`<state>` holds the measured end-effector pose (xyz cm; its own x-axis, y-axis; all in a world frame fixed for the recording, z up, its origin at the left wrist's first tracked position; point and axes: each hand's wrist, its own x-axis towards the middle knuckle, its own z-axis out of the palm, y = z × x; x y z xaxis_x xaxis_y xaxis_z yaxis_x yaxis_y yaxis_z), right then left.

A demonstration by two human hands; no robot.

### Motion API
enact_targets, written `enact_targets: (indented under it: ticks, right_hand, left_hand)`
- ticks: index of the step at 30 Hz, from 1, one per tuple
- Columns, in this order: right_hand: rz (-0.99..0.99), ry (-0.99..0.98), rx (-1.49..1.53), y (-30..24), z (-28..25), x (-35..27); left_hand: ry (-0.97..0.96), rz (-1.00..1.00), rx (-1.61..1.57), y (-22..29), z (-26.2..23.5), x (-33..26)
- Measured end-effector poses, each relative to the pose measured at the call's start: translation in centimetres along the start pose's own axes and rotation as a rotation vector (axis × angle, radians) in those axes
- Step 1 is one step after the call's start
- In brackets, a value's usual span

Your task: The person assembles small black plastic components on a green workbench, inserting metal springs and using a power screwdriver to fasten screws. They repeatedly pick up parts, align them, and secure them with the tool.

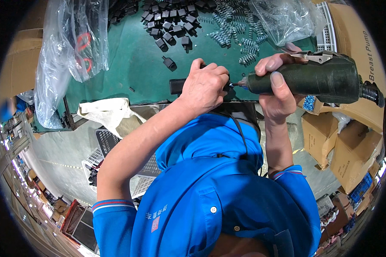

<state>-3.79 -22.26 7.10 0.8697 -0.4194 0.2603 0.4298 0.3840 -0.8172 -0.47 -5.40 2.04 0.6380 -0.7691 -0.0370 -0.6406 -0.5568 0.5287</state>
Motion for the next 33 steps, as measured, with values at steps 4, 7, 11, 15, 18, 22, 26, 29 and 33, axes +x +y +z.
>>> enact_targets:
  ticks: [4,7,11,15,18,22,26,29,33]
  right_hand:
    - [-0.011,-0.147,-0.13,0.3,-0.9,-0.2]
    - [0.003,-0.188,-0.249,0.1,-0.2,-0.3]
    - [-0.037,-0.354,-0.46,0.5,0.4,-0.7]
    - [-0.069,-0.495,-0.586,1.0,0.1,-1.0]
    - [-0.031,-0.479,-0.601,1.4,0.2,-1.6]
    - [0.032,-0.473,-0.549,1.3,-0.6,-1.6]
    - [0.053,-0.469,-0.239,1.6,-1.4,-0.9]
    - [0.185,-0.407,0.096,-0.8,-0.2,0.7]
    - [0.126,-0.07,0.234,-5.9,-1.5,3.2]
  left_hand:
    - [0.009,0.0,0.003,-0.1,0.1,-0.1]
    - [0.056,0.017,-0.005,-0.1,0.2,-0.1]
    - [0.1,0.02,0.005,-0.1,0.3,0.0]
    - [0.137,0.02,-0.015,-0.2,0.7,0.0]
    - [0.113,0.026,-0.026,-0.3,0.6,-0.1]
    - [0.064,0.023,-0.008,-0.3,0.3,-0.2]
    - [0.04,0.049,-0.026,-0.3,-0.2,-0.1]
    - [0.063,0.056,-0.045,-0.4,-0.2,-0.3]
    - [0.075,0.082,-0.086,-0.9,-0.3,-0.5]
